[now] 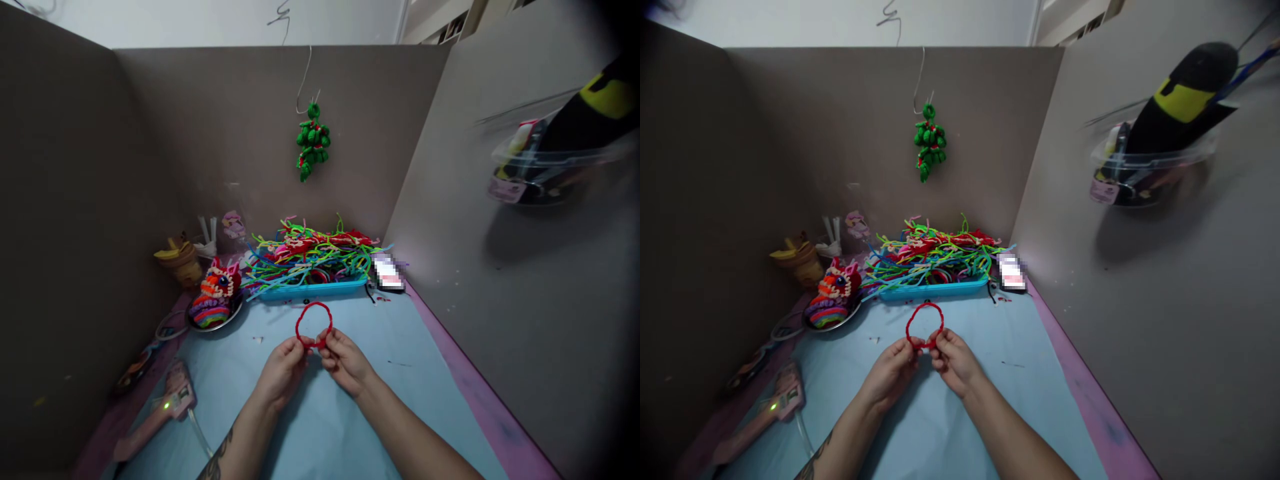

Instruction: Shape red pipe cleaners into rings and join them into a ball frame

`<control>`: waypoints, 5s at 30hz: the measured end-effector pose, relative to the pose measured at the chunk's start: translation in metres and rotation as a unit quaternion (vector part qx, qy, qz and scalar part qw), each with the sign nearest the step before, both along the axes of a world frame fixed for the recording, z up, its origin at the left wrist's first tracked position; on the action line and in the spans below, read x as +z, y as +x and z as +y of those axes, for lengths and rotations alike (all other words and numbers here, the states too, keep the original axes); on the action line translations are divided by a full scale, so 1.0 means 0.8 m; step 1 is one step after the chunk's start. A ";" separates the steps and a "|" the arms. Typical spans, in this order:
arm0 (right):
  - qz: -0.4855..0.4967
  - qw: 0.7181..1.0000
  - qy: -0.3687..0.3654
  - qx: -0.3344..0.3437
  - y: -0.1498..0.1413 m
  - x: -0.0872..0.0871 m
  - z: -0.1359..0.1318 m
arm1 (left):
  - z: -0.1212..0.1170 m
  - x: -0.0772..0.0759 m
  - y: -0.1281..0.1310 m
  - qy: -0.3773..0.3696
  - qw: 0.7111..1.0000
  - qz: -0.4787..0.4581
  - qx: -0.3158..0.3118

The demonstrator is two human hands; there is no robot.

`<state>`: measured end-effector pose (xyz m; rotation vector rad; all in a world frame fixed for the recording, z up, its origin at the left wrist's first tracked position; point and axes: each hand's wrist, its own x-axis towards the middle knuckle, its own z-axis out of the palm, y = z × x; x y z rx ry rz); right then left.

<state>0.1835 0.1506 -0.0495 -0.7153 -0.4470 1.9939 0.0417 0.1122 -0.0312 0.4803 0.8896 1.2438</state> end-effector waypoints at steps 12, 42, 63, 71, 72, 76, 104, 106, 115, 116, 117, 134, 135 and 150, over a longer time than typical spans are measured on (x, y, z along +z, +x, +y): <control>-0.008 0.996 0.082 0.040 -0.004 0.006 -0.009 | -0.002 0.005 0.005 0.025 0.999 -0.003 0.024; -0.162 0.972 0.147 0.085 0.007 0.014 -0.004 | -0.003 0.012 -0.011 0.041 0.989 0.121 -0.075; -0.161 0.972 0.108 0.129 -0.001 0.001 -0.007 | -0.004 0.013 -0.009 0.042 0.981 0.130 -0.141; -0.064 0.987 0.075 0.124 0.004 0.008 -0.004 | 0.000 0.010 -0.018 0.025 0.991 0.092 -0.094; -0.064 0.988 0.075 0.120 0.005 0.009 -0.003 | 0.000 0.010 -0.019 0.023 0.991 0.093 -0.092; -0.077 0.985 0.085 0.125 0.008 0.009 -0.003 | -0.002 0.013 -0.017 0.011 0.988 0.085 -0.131; -0.088 0.988 0.081 0.098 -0.008 0.005 -0.006 | 0.003 0.010 0.007 -0.068 0.993 -0.088 -0.042; -0.084 0.989 0.077 0.099 -0.007 0.006 -0.006 | 0.004 0.008 0.007 -0.081 0.991 -0.103 -0.031; -0.086 0.992 0.030 0.088 0.003 0.006 0.000 | 0.009 0.003 -0.005 -0.119 0.983 -0.141 0.015; -0.101 0.991 0.043 0.077 0.003 0.005 0.000 | 0.009 0.003 -0.005 -0.119 0.982 -0.143 0.004; -0.113 0.990 0.054 0.070 0.002 0.005 0.000 | 0.008 0.004 -0.006 -0.118 0.982 -0.144 -0.011; -0.063 0.991 0.070 0.091 0.005 0.007 -0.001 | 0.006 -0.010 -0.006 -0.086 0.991 -0.088 -0.045; -0.057 0.992 0.056 0.094 0.006 0.006 0.000 | 0.007 -0.011 -0.007 -0.086 0.991 -0.097 -0.041; -0.235 0.956 0.140 0.102 0.003 0.006 -0.004 | 0.001 -0.009 -0.008 -0.059 0.981 -0.015 -0.186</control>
